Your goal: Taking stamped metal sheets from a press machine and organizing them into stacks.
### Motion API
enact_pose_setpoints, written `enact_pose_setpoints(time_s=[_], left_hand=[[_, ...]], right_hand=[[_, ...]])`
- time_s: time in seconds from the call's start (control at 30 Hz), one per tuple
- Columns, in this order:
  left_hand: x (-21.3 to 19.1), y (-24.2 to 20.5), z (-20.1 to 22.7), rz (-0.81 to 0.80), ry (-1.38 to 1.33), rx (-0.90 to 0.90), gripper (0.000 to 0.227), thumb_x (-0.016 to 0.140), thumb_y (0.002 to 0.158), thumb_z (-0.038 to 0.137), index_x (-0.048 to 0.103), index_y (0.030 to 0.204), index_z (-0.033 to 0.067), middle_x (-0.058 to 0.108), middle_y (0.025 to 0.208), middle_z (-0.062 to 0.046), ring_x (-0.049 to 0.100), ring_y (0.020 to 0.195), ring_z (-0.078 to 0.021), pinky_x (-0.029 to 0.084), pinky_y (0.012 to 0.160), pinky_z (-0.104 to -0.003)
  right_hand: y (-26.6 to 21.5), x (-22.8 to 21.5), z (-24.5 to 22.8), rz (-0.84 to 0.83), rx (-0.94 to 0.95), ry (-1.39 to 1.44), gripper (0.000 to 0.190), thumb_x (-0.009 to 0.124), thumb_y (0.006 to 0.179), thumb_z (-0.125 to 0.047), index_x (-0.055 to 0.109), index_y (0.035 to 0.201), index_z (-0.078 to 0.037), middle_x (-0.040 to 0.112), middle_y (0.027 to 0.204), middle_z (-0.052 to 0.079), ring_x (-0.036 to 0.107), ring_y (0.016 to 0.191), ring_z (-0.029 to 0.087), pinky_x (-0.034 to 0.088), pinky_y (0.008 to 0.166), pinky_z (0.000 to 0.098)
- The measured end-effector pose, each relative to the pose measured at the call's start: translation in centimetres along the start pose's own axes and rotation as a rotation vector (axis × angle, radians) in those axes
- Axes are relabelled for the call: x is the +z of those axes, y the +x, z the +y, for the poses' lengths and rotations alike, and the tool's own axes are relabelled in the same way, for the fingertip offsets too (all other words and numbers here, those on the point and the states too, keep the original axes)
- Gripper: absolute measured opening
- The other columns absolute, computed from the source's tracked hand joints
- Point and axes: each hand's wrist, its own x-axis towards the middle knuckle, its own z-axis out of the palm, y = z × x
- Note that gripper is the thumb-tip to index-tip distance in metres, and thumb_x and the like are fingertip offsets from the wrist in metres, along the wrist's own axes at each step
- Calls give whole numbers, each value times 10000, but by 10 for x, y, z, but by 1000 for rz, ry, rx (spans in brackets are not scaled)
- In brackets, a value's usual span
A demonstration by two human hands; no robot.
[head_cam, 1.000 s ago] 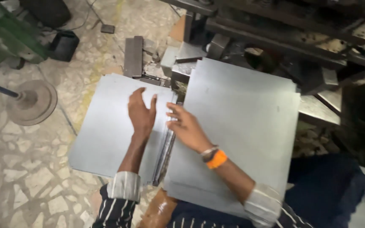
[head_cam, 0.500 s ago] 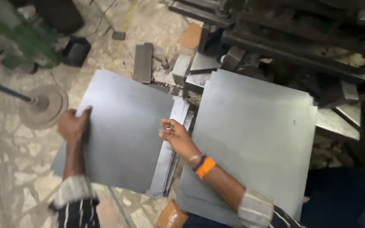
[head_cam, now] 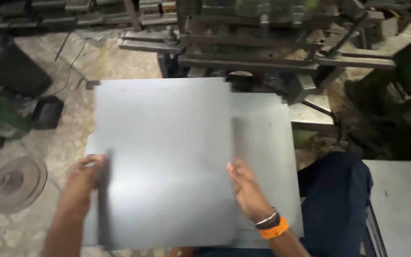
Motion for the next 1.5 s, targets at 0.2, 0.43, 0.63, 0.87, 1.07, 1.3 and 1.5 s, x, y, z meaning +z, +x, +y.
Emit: enact_pose_setpoints(time_s=[0.2,0.43,0.63,0.87,1.07,1.3,1.5], left_hand=[[145,-73,42,-431,-473,-212,984,478,628,67,279,1591,59,358,1657,-153,405,1424,-295,270,1161,-438],[224,-37,68,-488,-378,22,812,707,782,19,470,1540,188,680,1177,-120,721,945,-299,611,805,-433],[243,-4,93,-431,-112,79,764,790,718,17,573,1443,119,688,1072,-142,677,872,-274,598,772,-423],[290,110,85,-407,70,121,563,905,731,247,708,1242,118,729,906,-77,729,765,-206,599,720,-346],[295,99,90,-382,-38,58,596,904,706,165,702,1266,130,718,893,-60,730,751,-196,612,733,-334],[303,112,83,-390,-113,45,615,905,709,153,696,1287,166,731,911,-74,754,764,-217,631,740,-356],[302,129,71,-388,-88,50,596,902,717,179,700,1277,154,726,865,-84,756,748,-213,632,717,-342]], right_hand=[[19,-111,-90,-79,-544,-250,186,626,928,-8,692,1022,138,626,1314,85,567,900,123,443,774,226],[56,-142,-135,103,-466,-208,545,691,917,-110,526,1416,32,641,677,73,679,508,157,532,452,246],[75,-104,-179,352,-468,-807,489,698,914,-329,686,1269,6,714,1156,235,637,1170,374,429,1034,454],[184,-142,-206,206,-565,-350,343,727,886,-240,732,1167,-44,723,1014,59,570,1047,68,463,974,237],[200,-150,-210,242,-425,-336,505,868,773,-295,728,1228,-125,733,928,30,708,862,90,557,846,272],[203,-150,-215,199,-507,-232,285,892,749,-203,768,956,-51,716,865,65,701,824,111,552,798,266],[183,-134,-218,252,-416,-302,536,904,730,-276,729,1187,-58,685,939,11,643,891,66,522,857,248]])
